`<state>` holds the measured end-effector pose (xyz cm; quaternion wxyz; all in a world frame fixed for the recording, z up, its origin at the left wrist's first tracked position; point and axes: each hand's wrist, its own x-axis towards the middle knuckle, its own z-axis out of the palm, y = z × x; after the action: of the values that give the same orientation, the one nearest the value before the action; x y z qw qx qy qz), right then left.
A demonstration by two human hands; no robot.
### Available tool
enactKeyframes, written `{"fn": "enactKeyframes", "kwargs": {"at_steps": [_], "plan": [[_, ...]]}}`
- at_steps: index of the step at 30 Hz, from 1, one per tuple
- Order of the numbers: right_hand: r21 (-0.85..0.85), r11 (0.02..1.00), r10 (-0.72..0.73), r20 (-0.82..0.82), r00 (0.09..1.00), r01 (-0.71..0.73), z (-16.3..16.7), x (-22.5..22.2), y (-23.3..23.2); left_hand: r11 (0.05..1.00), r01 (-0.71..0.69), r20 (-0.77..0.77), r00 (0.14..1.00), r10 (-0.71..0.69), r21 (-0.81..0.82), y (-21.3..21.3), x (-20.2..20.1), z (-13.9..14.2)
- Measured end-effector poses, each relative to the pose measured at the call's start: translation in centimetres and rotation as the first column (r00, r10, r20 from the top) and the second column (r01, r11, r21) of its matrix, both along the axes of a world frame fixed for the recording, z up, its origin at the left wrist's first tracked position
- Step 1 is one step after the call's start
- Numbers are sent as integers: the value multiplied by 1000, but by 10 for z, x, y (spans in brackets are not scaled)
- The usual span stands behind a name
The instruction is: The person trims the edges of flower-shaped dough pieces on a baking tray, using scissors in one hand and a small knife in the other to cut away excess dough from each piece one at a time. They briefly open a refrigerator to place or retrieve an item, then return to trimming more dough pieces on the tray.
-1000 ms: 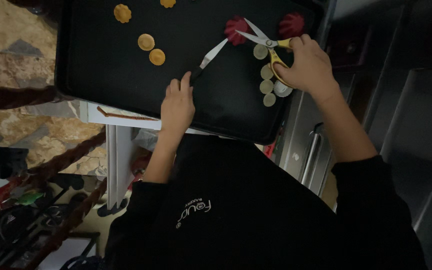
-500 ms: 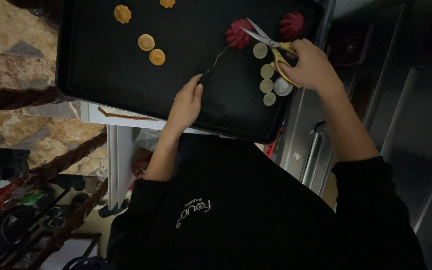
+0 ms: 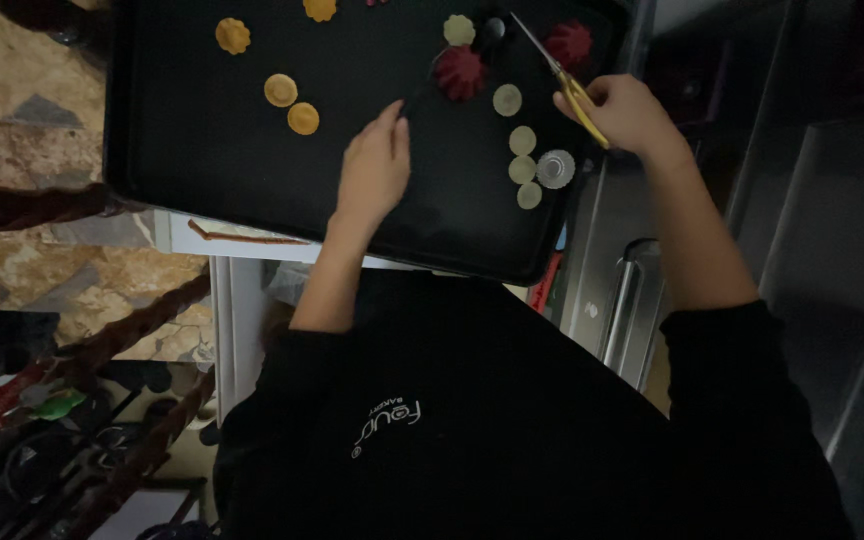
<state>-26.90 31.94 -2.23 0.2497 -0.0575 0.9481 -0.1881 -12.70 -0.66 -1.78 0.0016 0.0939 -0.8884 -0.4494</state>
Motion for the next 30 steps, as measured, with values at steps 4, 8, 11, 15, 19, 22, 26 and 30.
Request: {"fn": "enactKeyframes", "kwargs": {"at_steps": [4, 8, 11, 15, 19, 22, 26, 30], "plan": [[-3, 999, 34, -103, 994, -35, 11, 7, 4, 996, -58, 55, 997, 61, -63, -11, 19, 16], [70, 987, 158, -287, 945, -143, 31, 35, 3, 997, -70, 65, 995, 73, -45, -26, 44, 24], [124, 951, 308, -333, 891, -283, 39, 55, -9, 989, -20, -36, 999, 14, -146, -25, 55, 19], [142, 942, 332, -281, 900, -304, 37, 58, -27, 964, -4, -87, 996, -20, -266, -20, 63, 4], [170, 949, 299, -209, 931, -266, 31, 54, -32, 970, 3, -112, 993, -31, -241, -20, 69, -8], [163, 945, 319, -257, 912, -285, 28, 51, -31, 980, 5, -77, 997, -21, -200, -22, 68, -10], [116, 957, 287, -231, 930, -266, 26, 50, -29, 984, 6, -77, 997, -19, -176, -23, 66, -10], [84, 963, 268, -214, 939, -255, 21, 50, -28, 996, 20, -11, 1000, -21, -91, -21, 70, -10]]}}
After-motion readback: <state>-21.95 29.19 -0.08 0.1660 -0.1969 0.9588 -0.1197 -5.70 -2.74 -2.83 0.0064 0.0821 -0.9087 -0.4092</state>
